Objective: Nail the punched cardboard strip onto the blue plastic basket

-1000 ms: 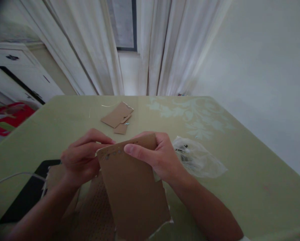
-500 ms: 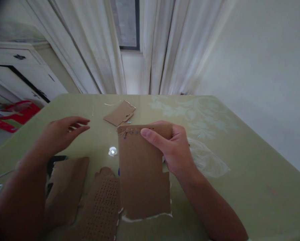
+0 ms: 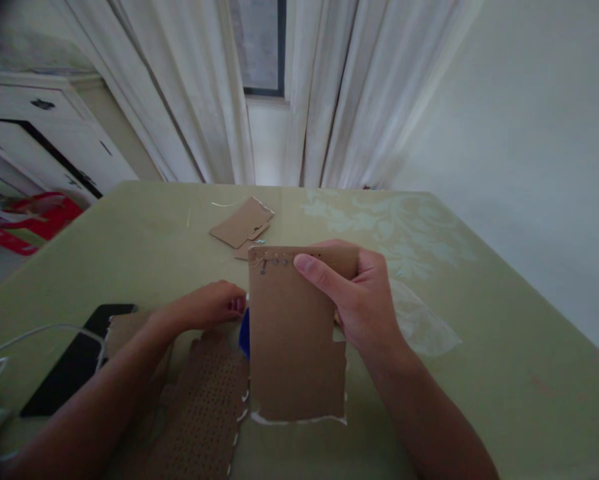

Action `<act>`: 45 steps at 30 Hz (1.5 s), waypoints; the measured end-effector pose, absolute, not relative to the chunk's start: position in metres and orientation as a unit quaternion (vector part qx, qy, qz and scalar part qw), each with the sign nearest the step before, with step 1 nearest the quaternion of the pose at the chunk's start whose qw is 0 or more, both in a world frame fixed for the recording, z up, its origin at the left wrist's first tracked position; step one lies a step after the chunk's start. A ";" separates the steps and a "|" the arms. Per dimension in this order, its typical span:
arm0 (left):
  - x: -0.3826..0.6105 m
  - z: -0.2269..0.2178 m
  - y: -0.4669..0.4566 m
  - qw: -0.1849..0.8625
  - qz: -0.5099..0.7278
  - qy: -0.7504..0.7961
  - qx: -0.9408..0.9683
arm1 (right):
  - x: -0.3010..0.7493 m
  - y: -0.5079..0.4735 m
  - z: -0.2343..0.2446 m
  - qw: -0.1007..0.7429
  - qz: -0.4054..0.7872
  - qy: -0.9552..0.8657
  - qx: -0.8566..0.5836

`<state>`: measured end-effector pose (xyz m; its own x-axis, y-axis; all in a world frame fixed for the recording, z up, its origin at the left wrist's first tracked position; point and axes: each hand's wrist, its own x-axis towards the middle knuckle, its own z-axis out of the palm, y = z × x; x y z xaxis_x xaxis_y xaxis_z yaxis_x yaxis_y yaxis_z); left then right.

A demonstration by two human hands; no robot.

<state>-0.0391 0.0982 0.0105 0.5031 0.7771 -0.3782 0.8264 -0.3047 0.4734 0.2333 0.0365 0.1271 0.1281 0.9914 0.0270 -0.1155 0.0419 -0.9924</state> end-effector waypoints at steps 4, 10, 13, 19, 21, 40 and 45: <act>-0.065 0.013 0.107 0.275 -0.053 0.551 0.786 | 0.235 0.037 0.124 0.555 0.480 -0.468 -0.492; -0.091 0.025 0.120 0.271 -0.072 0.597 0.751 | 0.234 0.038 0.124 0.557 0.489 -0.474 -0.475; -0.087 0.025 0.119 0.299 -0.072 0.584 0.751 | 0.233 0.038 0.124 0.562 0.492 -0.470 -0.470; -0.088 0.025 0.119 0.307 -0.048 0.577 0.755 | 0.231 0.038 0.122 0.555 0.487 -0.472 -0.481; -0.089 0.031 0.119 0.299 -0.033 0.580 0.757 | 0.231 0.038 0.121 0.553 0.492 -0.472 -0.479; -0.039 0.110 0.052 0.027 0.501 0.278 0.819 | 0.222 0.038 0.115 0.507 0.555 -0.484 -0.448; -0.025 0.104 0.047 -0.021 0.502 0.251 0.828 | 0.221 0.035 0.119 0.486 0.527 -0.521 -0.464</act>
<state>-0.0249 0.0473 0.1036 0.3709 0.3941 0.8409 0.4359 -0.8734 0.2171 0.2213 0.0351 0.1194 -0.0973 0.9951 0.0172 -0.0293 0.0144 -0.9995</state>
